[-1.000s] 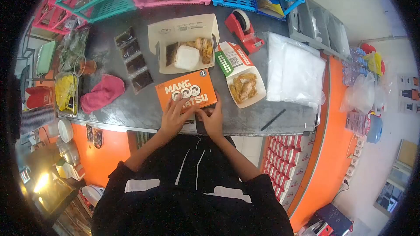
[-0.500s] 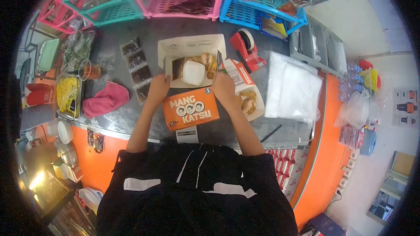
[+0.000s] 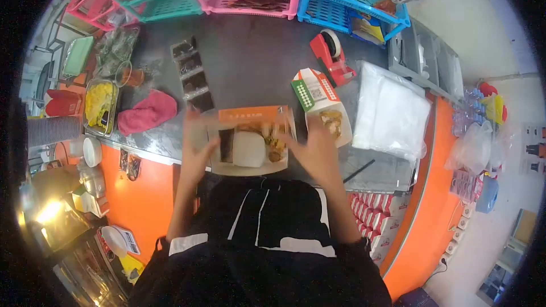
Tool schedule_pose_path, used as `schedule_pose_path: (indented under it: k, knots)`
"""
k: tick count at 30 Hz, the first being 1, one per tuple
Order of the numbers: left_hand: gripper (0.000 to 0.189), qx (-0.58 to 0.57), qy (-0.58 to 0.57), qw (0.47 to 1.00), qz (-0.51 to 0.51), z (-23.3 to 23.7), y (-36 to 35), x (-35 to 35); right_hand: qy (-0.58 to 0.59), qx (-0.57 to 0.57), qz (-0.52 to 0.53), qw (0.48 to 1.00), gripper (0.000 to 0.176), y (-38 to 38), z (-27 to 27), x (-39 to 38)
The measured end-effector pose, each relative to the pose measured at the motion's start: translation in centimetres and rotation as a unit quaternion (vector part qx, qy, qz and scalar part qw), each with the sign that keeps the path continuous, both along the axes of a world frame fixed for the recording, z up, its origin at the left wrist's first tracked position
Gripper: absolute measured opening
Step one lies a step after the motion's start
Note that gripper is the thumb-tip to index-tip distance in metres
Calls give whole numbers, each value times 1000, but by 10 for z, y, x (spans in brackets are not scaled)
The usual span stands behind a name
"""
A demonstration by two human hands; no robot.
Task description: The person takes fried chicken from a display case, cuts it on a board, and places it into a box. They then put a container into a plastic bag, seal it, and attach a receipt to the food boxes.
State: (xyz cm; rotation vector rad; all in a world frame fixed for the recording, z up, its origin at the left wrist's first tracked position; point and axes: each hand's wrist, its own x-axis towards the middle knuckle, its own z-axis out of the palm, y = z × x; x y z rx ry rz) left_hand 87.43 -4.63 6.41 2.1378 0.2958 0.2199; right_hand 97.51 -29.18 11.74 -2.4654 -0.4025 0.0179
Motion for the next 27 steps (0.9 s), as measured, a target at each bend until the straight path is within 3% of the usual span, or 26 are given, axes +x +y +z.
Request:
schedule_pose_path:
  k: [1,2,3,4,6,7,12,14,16,20,22,26,27]
  knots:
    - [40,-36,0,998,50,33,-11,28,-1,1,-1,1000,29,7,13,13]
    - [40,-71,0,992,100,58,-17,46,79,54,-3,995,25,18,24,27]
    - [44,-47,74,994,73,66,-10,47,160,106,-4,981,24,24,30,31]
    - [44,-44,65,994,72,60,-4,38,152,110,-4,982,24,20,21,25]
    - [50,82,10,995,52,28,0,6,-1,197,102,975,28,6,-20,-2]
    - [50,84,5,995,51,17,-6,-7,-5,199,102,975,28,4,-31,-18]
    - [43,-48,-15,996,73,-17,-28,-27,-12,284,8,959,37,15,-63,-53]
    - [39,9,-16,999,42,-5,-21,-20,-45,284,23,957,39,18,-48,-40]
    - [43,105,-26,994,35,2,-18,-14,4,229,21,973,40,19,-36,-29]
    - [50,33,-6,999,36,1,-17,-17,65,251,28,965,39,14,-34,-34]
    - [61,124,-6,992,-37,-21,-4,-26,21,199,78,977,47,2,-55,-42]
    - [73,51,-117,982,-142,-10,0,-31,55,161,174,970,59,-14,-50,-43]
    - [79,-54,-113,982,-139,-21,-2,-34,85,217,197,952,65,-14,-51,-41]
